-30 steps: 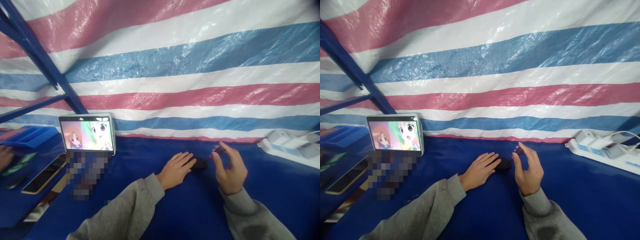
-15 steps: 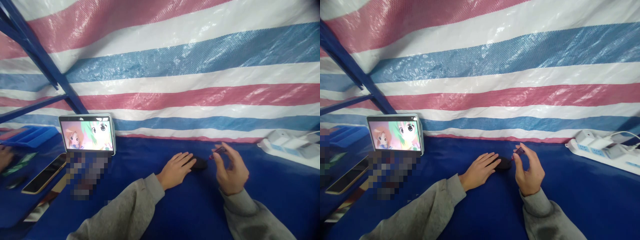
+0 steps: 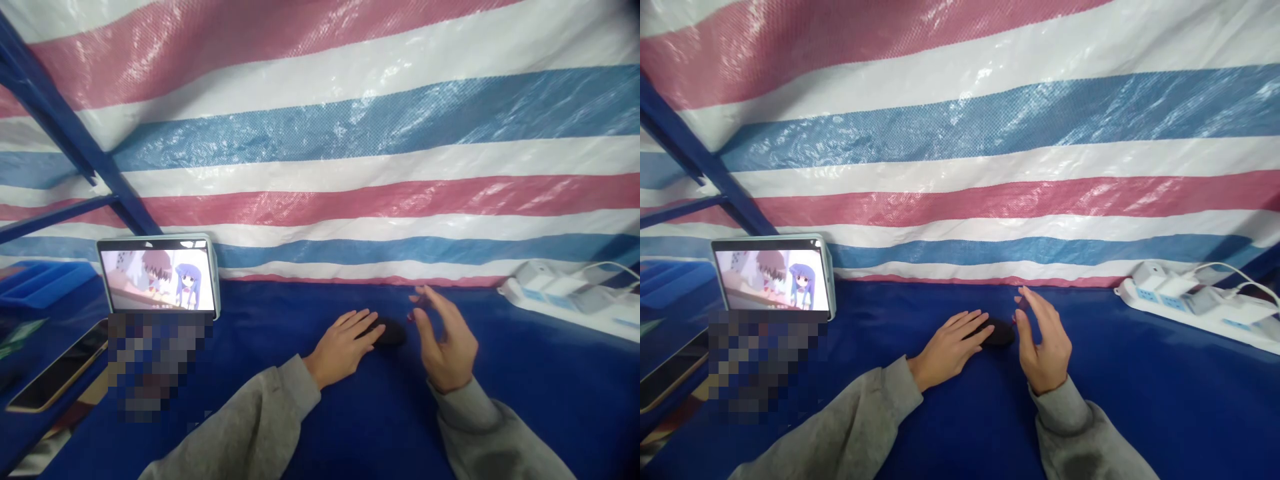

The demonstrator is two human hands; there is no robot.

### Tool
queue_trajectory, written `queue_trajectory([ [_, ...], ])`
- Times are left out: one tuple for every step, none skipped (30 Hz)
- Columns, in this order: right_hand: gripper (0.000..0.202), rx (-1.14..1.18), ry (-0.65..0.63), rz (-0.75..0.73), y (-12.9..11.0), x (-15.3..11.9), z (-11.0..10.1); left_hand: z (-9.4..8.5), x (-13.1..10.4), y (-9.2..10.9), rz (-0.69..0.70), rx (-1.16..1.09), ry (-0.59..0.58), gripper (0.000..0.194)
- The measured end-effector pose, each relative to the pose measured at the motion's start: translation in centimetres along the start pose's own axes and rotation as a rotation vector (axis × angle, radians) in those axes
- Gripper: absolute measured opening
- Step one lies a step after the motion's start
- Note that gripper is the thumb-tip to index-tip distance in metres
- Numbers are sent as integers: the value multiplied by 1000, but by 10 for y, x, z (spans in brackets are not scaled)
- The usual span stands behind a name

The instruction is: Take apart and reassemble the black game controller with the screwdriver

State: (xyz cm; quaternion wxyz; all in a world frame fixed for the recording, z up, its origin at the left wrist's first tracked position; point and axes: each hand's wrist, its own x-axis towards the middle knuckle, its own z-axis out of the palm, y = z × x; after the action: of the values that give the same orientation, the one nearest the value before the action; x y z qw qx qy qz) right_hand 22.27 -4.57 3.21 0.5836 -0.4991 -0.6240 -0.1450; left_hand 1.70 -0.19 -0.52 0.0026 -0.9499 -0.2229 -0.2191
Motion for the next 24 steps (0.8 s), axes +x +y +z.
queue_trajectory([
  [42, -23, 14, 2, 0, 0, 0, 0, 0, 0, 0, -2, 1, 42],
  [40, -50, 36, 3, 0, 1, -1, -1, 0, 0, -1, -5, 0, 42],
  [40, -71, 56, 1, 0, 1, -1, -1, 0, 1, -4, -10, -1, 43],
  [41, -77, 65, -4, -1, 1, -1, -1, 0, 1, -10, -15, 0, 42],
  [42, -68, 61, -11, -1, 1, -1, -2, 0, 1, -15, -20, 2, 42],
  [44, -46, 43, -21, -1, 0, -1, -2, 1, 1, -18, -24, 4, 42],
  [46, -24, 16, -31, -1, 0, -1, -3, 1, 1, -19, -27, 3, 42],
  [48, -10, -6, -38, -1, 0, -1, -3, 1, 1, -18, -28, 2, 42],
  [50, -10, -21, -43, -2, 0, -1, -3, 1, 1, -16, -27, 1, 42],
  [50, -25, -23, -44, -2, 1, 0, -3, 1, 1, -14, -25, -2, 42],
  [50, -48, -11, -43, -3, 1, 0, -3, 1, 1, -13, -24, -4, 42],
  [49, -73, 10, -39, -3, 1, 0, -3, 1, 1, -14, -23, -4, 42],
  [48, -95, 35, -33, -3, 1, 0, -3, 1, 1, -15, -23, -5, 42],
  [47, -104, 52, -27, -3, 1, 0, -3, 1, 1, -17, -23, -6, 41],
  [46, -97, 55, -24, -3, 1, 0, -3, 1, 1, -18, -24, -7, 41],
  [46, -77, 42, -21, -3, 1, 0, -4, 1, 1, -18, -23, -7, 41],
  [48, -50, 17, -18, -2, 1, 0, -4, 2, 2, -17, -23, -8, 41],
  [49, -24, -11, -16, -2, 0, 0, -4, 2, 2, -15, -23, -8, 41],
  [50, -4, -30, -15, -2, 0, 0, -4, 2, 2, -13, -22, -7, 41],
  [50, 1, -34, -15, -2, 0, 0, -5, 2, 2, -11, -21, -4, 41],
  [49, -7, -21, -15, -1, 0, 0, -5, 2, 2, -11, -21, -3, 41],
  [47, -24, 5, -14, -1, 0, 0, -5, 2, 2, -11, -21, -3, 41],
  [45, -46, 40, -12, -1, 0, 0, -5, 2, 2, -14, -22, -3, 41],
  [43, -68, 73, -9, -1, 0, 0, -5, 1, 2, -18, -24, -2, 41],
])
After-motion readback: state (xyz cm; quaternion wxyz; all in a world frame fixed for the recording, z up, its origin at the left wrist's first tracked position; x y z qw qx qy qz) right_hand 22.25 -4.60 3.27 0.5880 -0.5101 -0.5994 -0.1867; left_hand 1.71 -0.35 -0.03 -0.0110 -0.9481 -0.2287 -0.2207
